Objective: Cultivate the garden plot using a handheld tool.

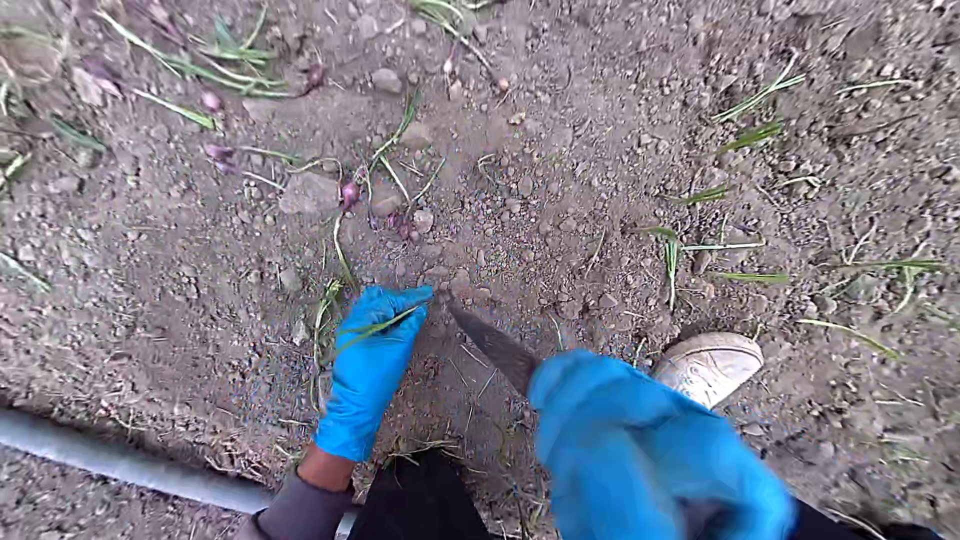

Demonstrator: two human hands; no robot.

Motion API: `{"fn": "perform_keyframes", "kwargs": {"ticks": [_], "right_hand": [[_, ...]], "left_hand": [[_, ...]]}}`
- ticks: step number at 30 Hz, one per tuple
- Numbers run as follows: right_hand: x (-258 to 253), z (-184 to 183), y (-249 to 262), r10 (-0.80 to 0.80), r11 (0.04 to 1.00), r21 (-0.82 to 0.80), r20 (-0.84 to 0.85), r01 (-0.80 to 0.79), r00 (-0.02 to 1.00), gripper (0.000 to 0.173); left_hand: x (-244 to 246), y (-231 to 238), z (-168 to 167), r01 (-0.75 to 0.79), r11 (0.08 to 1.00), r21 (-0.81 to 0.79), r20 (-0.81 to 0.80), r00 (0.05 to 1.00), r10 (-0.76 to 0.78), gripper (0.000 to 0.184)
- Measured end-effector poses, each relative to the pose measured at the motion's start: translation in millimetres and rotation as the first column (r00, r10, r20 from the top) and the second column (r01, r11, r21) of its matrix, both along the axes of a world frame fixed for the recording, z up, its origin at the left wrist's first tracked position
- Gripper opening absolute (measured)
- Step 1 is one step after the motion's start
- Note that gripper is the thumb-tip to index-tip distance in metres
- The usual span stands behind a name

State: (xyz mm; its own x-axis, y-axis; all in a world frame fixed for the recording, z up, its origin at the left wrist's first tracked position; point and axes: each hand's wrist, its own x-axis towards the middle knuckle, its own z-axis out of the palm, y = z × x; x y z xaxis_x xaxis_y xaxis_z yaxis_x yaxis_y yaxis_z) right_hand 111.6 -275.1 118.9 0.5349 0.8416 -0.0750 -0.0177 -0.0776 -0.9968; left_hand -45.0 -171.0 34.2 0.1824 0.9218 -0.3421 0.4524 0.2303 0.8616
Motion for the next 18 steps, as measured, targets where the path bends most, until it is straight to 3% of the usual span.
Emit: {"fn": "perform_keyframes", "kwargs": {"ticks": [2,4,6,8,11,14,16,18], "right_hand": [[-5.1,-34.2,45.8,0.057,0.998,-0.003,-0.017,-0.057,0.998,0.024],[-11.4,-56.9,56.6,0.028,0.999,0.030,-0.056,-0.026,0.998,0.022],[-4.1,-39.9,61.7,-0.031,0.999,0.016,-0.055,0.032,0.998,0.021],[12.6,4.0,49.5,-0.071,0.997,0.000,0.003,0.071,0.997,0.023],[34.0,54.2,37.2,-0.070,0.997,0.045,0.029,0.069,0.997,0.028],[45.0,14.3,43.6,-0.060,0.994,0.103,0.128,0.047,0.990,0.027],[44.4,-6.3,44.1,-0.095,0.995,0.048,0.145,0.089,0.985,0.025],[47.2,8.1,50.0,-0.112,0.994,0.018,0.140,0.110,0.984,0.026]], "left_hand": [[2.7,4.7,-5.4,0.028,0.997,0.070,-0.057,0.998,-0.024,0.020],[4.0,3.8,-1.9,0.117,0.986,0.122,-0.181,0.979,-0.094,0.021],[8.3,12.0,-13.4,0.299,0.936,0.183,-0.347,0.911,-0.223,0.023],[17.7,15.3,-29.8,0.535,0.824,0.186,-0.514,0.768,-0.382,0.021],[28.0,17.0,-34.8,0.711,0.703,-0.010,-0.642,0.535,-0.550,0.014],[34.6,37.7,-6.6,0.750,0.620,-0.229,-0.637,0.366,-0.678,0.029],[27.6,49.7,14.2,0.719,0.642,-0.265,-0.607,0.393,-0.691,0.032],[23.7,77.8,19.8,0.627,0.754,-0.196,-0.641,0.500,-0.582,0.025]]}}
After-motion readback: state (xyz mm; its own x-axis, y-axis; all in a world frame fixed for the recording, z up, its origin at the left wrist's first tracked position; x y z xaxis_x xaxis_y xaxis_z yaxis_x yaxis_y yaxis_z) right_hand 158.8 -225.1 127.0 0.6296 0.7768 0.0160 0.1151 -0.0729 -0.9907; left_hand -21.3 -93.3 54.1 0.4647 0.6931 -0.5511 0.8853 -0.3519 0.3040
